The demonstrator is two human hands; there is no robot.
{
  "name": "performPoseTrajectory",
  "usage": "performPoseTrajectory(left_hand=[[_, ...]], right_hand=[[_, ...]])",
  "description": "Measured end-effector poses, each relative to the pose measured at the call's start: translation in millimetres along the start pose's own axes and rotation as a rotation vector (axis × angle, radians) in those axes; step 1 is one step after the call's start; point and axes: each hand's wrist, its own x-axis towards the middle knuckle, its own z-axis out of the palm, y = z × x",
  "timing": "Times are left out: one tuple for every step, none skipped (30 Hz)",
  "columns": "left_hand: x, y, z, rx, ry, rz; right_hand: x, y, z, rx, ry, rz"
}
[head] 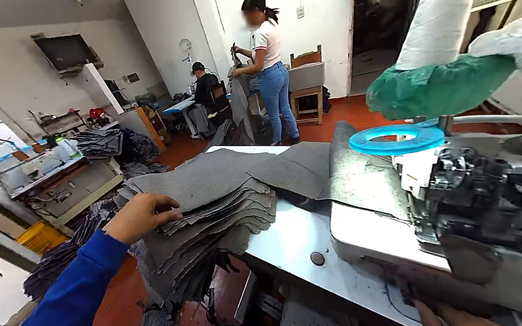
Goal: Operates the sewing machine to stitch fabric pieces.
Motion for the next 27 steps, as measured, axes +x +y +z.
performPoseTrajectory(left_hand=[[4, 0, 1, 0.020, -0.008, 0.021], [9, -3, 2, 0.052, 0.023, 0.042], [15, -6, 2, 0.084, 0.068, 0.040], [21, -8, 0, 0.112, 0.118, 0.014], [26, -7, -4, 0.136, 0.171, -0.032], [28, 0, -8, 0.142, 0.221, -0.083], [27, 13, -12, 0.132, 0.278, -0.108], [22, 32, -13, 0.104, 0.338, -0.095], [16, 58, -11, 0.068, 0.380, -0.063], [8, 87, -4, 0.026, 0.387, -0.025], [-1, 120, 8, -0.025, 0.354, 0.016], [-9, 156, 22, -0.091, 0.303, 0.069], [-15, 192, 35, -0.174, 0.238, 0.130], [-18, 226, 47, -0.266, 0.175, 0.176], [-17, 255, 59, -0.349, 0.146, 0.209], [-14, 278, 72, -0.421, 0.162, 0.236], [-10, 298, 84, -0.468, 0.194, 0.261], [-6, 311, 94, -0.493, 0.212, 0.291], [-2, 318, 100, -0.510, 0.196, 0.328], [2, 319, 103, -0.513, 0.159, 0.375], [8, 316, 103, -0.506, 0.103, 0.429], [12, 311, 102, -0.477, 0.038, 0.483], [16, 306, 101, -0.438, -0.017, 0.531], [19, 302, 98, -0.388, -0.058, 0.576], [23, 300, 92, -0.328, -0.122, 0.611], [28, 301, 83, -0.258, -0.217, 0.627], [34, 304, 72, -0.176, -0.363, 0.612]], right_hand=[[0, 5, 4, 0.031, 0.005, -0.021], [0, 8, 8, 0.042, 0.020, -0.037], [0, 10, 9, 0.048, 0.025, -0.041], [-1, 11, 11, 0.051, 0.040, -0.046], [-4, 13, 14, 0.064, 0.083, -0.055], [-9, 15, 18, 0.097, 0.175, -0.077], [-14, 14, 20, 0.157, 0.291, -0.105], [-18, 11, 18, 0.240, 0.385, -0.126], [-22, 6, 14, 0.327, 0.447, -0.157], [-27, 0, 11, 0.415, 0.484, -0.193], [-31, -10, 7, 0.525, 0.487, -0.229], [-36, -22, 3, 0.665, 0.446, -0.258], [-38, -35, -1, 0.817, 0.365, -0.284], [-38, -48, -5, 0.962, 0.255, -0.296], [-35, -58, -9, 1.075, 0.159, -0.287], [-31, -65, -13, 1.157, 0.098, -0.248], [-28, -69, -17, 1.222, 0.072, -0.180], [-25, -70, -22, 1.277, 0.076, -0.096], [-20, -70, -28, 1.324, 0.098, -0.013], [-12, -68, -29, 1.355, 0.133, 0.055], [-2, -67, -27, 1.380, 0.164, 0.104], [5, -68, -24, 1.401, 0.174, 0.133], [8, -74, -19, 1.415, 0.168, 0.151], [8, -84, -15, 1.431, 0.146, 0.177], [6, -99, -10, 1.463, 0.100, 0.227], [5, -114, -6, 1.516, 0.032, 0.289], [6, -129, -3, 1.576, -0.048, 0.373]])
